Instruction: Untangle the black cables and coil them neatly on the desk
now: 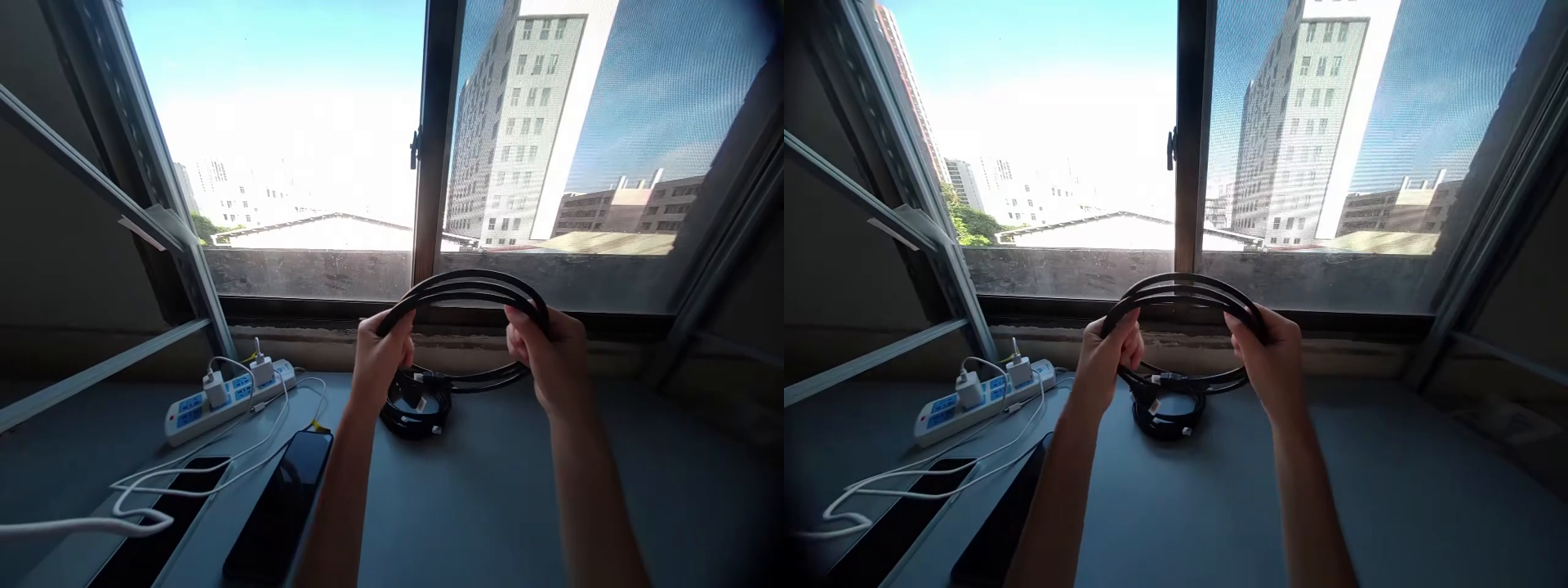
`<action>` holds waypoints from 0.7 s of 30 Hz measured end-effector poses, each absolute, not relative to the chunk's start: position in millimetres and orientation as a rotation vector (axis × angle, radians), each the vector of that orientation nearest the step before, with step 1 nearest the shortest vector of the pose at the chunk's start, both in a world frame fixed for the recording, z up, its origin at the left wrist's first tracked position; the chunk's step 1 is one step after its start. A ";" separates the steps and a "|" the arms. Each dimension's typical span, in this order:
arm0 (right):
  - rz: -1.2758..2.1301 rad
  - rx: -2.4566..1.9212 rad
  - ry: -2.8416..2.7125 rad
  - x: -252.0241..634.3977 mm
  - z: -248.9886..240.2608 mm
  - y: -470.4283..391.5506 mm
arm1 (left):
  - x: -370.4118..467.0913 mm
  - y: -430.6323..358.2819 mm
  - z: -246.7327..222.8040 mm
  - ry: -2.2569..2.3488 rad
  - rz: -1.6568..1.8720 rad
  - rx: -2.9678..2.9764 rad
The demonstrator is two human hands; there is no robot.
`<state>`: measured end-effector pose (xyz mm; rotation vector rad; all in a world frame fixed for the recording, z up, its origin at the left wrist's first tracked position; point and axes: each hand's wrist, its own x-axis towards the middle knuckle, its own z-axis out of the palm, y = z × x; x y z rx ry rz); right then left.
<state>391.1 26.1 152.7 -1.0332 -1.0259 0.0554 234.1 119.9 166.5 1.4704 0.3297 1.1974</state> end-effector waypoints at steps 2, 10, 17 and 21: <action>0.117 -1.058 -1.013 397.8 148.8 31.5 | 225.5 117.7 170.6 0.294 0.945 1.605; -0.405 -1.106 -1.359 382.2 147.6 40.4 | 220.8 116.4 174.1 0.247 0.548 1.472; -0.663 -0.892 -1.376 377.7 150.0 38.2 | 219.0 119.5 171.8 0.299 0.654 1.469; -0.467 -0.870 -1.045 393.5 148.3 39.4 | 218.2 133.1 167.7 0.481 0.924 1.414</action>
